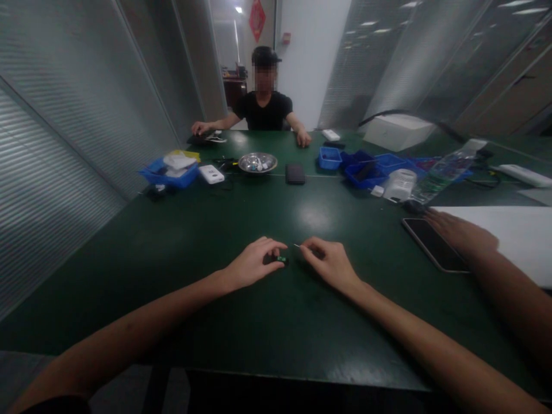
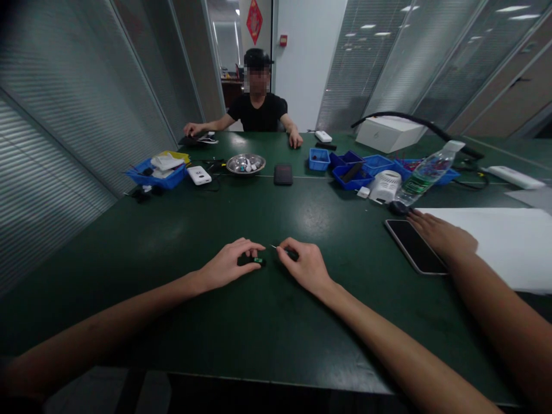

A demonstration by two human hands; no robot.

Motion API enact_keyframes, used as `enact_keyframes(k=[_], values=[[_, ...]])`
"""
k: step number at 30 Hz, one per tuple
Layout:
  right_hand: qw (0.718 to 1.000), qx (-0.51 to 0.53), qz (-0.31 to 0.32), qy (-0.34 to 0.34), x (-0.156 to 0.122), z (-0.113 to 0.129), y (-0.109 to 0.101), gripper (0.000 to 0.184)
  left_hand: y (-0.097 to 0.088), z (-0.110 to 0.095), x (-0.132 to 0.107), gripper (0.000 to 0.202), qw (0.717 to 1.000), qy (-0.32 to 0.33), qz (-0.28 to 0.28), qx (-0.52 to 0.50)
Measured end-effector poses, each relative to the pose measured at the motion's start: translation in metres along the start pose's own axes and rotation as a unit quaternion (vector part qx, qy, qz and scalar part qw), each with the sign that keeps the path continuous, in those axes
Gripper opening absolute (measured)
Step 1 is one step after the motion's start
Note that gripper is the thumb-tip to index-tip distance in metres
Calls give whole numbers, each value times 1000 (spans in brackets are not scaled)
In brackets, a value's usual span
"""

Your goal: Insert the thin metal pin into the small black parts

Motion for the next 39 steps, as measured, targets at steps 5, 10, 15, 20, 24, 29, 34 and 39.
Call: enact_keyframes(k=[5, 10, 15, 20, 24, 29, 34, 39], values=[[1000, 8, 1, 1, 0, -3, -2, 27, -2, 2, 0, 21, 1000, 0, -4, 2], [995, -3, 61, -77, -7, 12, 14, 22, -1, 2, 0, 16, 1000, 16, -7, 10], [993, -34, 75, -84, -7, 13, 22, 19, 1, 3, -1, 16, 1000, 19, 6, -2], [994, -25, 73, -83, -5, 21, 24, 20, 4, 5, 0, 18, 1000, 21, 18, -1], [993, 0, 67, -102, -4, 29, 24, 21, 9, 3, 1, 19, 999, 31, 24, 18], [994, -8, 56, -91, -7, 20, 19, 22, 8, 0, 1, 18, 999, 27, 18, 18], [991, -19, 74, -106, -8, 23, 22, 19, 4, 1, 0, 18, 999, 26, 21, 6], [991, -24, 78, -105, -3, 28, 30, 18, 6, 3, 0, 19, 999, 38, 32, 16]])
Point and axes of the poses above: each hand's wrist, its own x-axis towards the middle knuckle, its own y-axis out of the palm, z = x × y, the point moved 10 cm from there along x, towards the middle knuckle, and after that the axes turned 10 degrees about -x, right-handed, at the moved point
